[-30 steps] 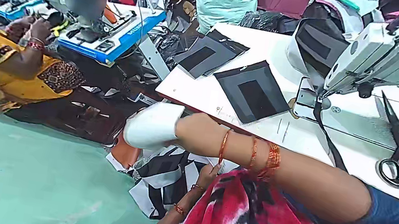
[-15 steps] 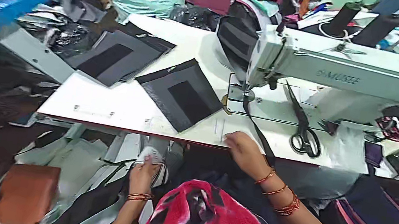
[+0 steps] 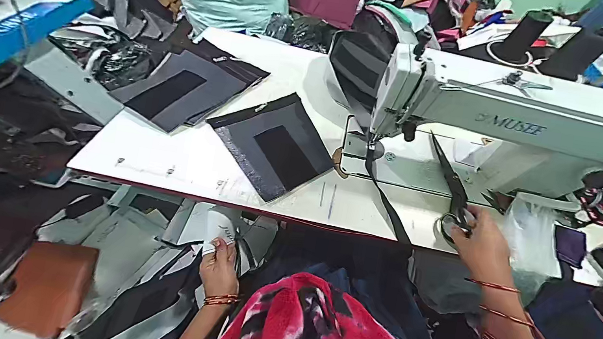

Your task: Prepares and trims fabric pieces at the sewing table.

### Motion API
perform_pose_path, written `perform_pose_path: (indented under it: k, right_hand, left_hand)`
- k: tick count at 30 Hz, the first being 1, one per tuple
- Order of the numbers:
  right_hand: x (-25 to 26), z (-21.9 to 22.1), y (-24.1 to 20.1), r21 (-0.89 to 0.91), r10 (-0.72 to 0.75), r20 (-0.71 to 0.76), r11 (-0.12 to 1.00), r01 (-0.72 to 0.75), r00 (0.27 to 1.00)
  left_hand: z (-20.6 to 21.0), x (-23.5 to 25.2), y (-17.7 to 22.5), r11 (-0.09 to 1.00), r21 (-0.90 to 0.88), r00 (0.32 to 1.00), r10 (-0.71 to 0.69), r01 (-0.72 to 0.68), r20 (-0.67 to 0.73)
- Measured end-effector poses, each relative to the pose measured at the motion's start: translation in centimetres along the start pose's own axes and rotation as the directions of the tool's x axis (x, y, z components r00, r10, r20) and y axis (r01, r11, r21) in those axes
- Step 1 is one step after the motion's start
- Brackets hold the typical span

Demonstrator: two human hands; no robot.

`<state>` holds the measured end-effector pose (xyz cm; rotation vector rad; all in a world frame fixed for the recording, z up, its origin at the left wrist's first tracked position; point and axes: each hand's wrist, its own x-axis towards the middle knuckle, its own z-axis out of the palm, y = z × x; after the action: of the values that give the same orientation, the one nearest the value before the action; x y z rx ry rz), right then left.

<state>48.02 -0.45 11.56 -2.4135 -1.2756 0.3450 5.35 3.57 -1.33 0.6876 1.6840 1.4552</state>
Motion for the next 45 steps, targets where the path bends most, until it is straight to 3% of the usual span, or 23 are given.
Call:
perform_pose_path:
  k: [4, 8, 11, 13, 17, 20, 23, 26, 29, 34, 40, 42, 43, 45]
  right_hand:
    - [-1.1, -1.8, 2.4, 0.198, 0.031, 0.177, 0.978, -0.066, 0.984]
    - [-2.1, -2.4, 4.7, 0.073, 0.153, 0.266, 0.981, -0.178, 0.952]
    - [-4.1, -2.8, 4.1, 0.220, 0.058, 0.316, 0.966, -0.132, 0.947]
    - [-5.8, -2.8, 3.3, 0.401, -0.115, 0.414, 0.914, -0.067, 0.903]
    - [-7.2, -0.9, 0.8, 0.571, -0.471, 0.572, 0.816, 0.086, 0.671]
    - [-7.2, 2.4, -1.4, 0.633, -0.643, 0.646, 0.752, 0.182, 0.411]
    - [-6.5, 5.7, -4.1, 0.592, -0.617, 0.773, 0.786, 0.181, 0.149]
    - [-5.7, 8.7, -6.2, 0.463, -0.469, 0.883, 0.878, 0.124, 0.021]
    - [-5.1, 10.6, -7.3, 0.435, -0.434, 0.899, 0.900, -0.001, -0.063]
    - [-5.9, 9.9, -10.5, 0.390, -0.407, 0.909, 0.906, -0.166, -0.085]
    - [-5.9, 8.9, -12.4, 0.537, -0.551, 0.832, 0.829, -0.155, -0.063]
    - [-7.9, 4.3, -17.0, 0.356, -0.351, 0.931, 0.934, -0.040, 0.099]
    - [-8.1, 4.1, -17.1, 0.332, -0.326, 0.939, 0.943, -0.039, 0.112]
    - [-6.8, 7.6, -13.0, 0.426, -0.428, 0.903, 0.893, -0.143, 0.014]
  left_hand:
    - [-0.6, -0.1, -1.0, 0.998, -0.045, 0.999, 0.036, -0.035, 0.033]
    - [-0.7, -0.2, -1.5, 0.998, -0.070, 0.997, 0.004, 0.002, 0.083]
    - [-0.4, 0.0, -1.5, 0.985, -0.150, 0.991, -0.076, 0.091, 0.109]
    - [-0.4, -0.2, -1.5, 0.974, -0.173, 0.985, -0.128, 0.146, 0.113]
    - [0.3, -0.2, -1.6, 0.956, -0.223, 0.978, -0.161, 0.188, 0.135]
    - [0.7, -0.2, -1.7, 0.940, -0.273, 0.977, -0.181, 0.206, 0.116]
    - [1.0, -0.2, -1.2, 0.924, -0.304, 0.973, -0.214, 0.232, 0.093]
    - [1.0, -0.2, -0.9, 0.921, -0.313, 0.972, -0.220, 0.234, 0.081]
    - [1.1, -0.1, -0.7, 0.910, -0.337, 0.970, -0.233, 0.242, 0.068]
    - [1.2, 0.1, -0.9, 0.899, -0.362, 0.969, -0.232, 0.247, 0.086]
    - [1.3, -0.2, -0.9, 0.884, -0.393, 0.967, -0.231, 0.253, 0.103]
    - [1.4, -0.2, -0.9, 0.878, -0.403, 0.966, -0.236, 0.257, 0.103]
    - [1.4, -0.2, -0.9, 0.878, -0.405, 0.967, -0.234, 0.254, 0.099]
    - [1.3, -0.1, -1.0, 0.883, -0.401, 0.970, -0.228, 0.242, 0.083]
